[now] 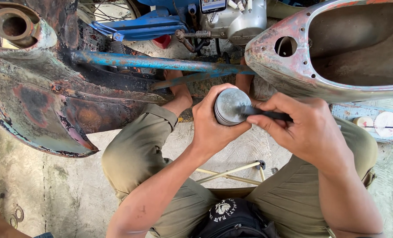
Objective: Cleaning the carbon deposits or dirt from the top of a motorcycle piston using a small scrubbing tool.
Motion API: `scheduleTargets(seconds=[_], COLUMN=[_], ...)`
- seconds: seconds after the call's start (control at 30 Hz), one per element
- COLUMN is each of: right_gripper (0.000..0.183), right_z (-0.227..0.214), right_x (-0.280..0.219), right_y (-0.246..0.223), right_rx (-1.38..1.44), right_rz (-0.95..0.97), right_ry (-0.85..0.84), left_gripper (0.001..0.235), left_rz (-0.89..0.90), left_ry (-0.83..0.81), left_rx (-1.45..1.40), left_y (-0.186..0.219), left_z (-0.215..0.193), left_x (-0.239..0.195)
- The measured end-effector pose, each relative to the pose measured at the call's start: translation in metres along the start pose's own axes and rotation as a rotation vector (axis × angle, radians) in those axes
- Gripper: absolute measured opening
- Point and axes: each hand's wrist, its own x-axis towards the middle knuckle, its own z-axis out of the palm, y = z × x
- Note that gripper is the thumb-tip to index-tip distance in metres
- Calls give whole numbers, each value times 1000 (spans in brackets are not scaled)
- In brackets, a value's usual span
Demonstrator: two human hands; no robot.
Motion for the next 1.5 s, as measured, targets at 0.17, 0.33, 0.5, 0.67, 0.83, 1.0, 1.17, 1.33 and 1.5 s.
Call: scheduleTargets(seconds=[0.17, 0.33, 0.5, 0.67, 0.83, 1.0, 1.17, 1.33, 1.5], right_gripper=[23, 20, 20, 21, 22, 22, 21, 23, 20], right_z=[-1, 0, -3, 1, 0, 3, 6, 17, 19], right_x=[5, 2, 6, 0, 4, 0, 4, -3, 3], right_y=[10, 0, 6, 2, 11, 4, 15, 8, 11], right_rx=[-13, 40, 50, 38, 42, 8, 23, 41, 55], right_rz=[47, 6, 36, -6, 28, 1, 63, 12, 15], right_ry=[0, -15, -36, -20, -41, -14, -59, -94, -83], left_gripper=[53, 53, 57, 53, 53, 53, 51, 56, 54], left_rz=[27, 10, 26, 17, 32, 1, 0, -20, -35], left_ry=[3, -24, -31, -37, -33, -47, -43, -84, -74], left_rx=[-8, 4, 8, -8, 12, 2, -5, 17, 29], left_y=[1, -1, -1, -2, -4, -4, -7, -21, -22], left_z=[1, 0, 2, 0, 1, -1, -1, -4, -1], left_x=[1, 0, -1, -1, -1, -1, -1, -6, -9])
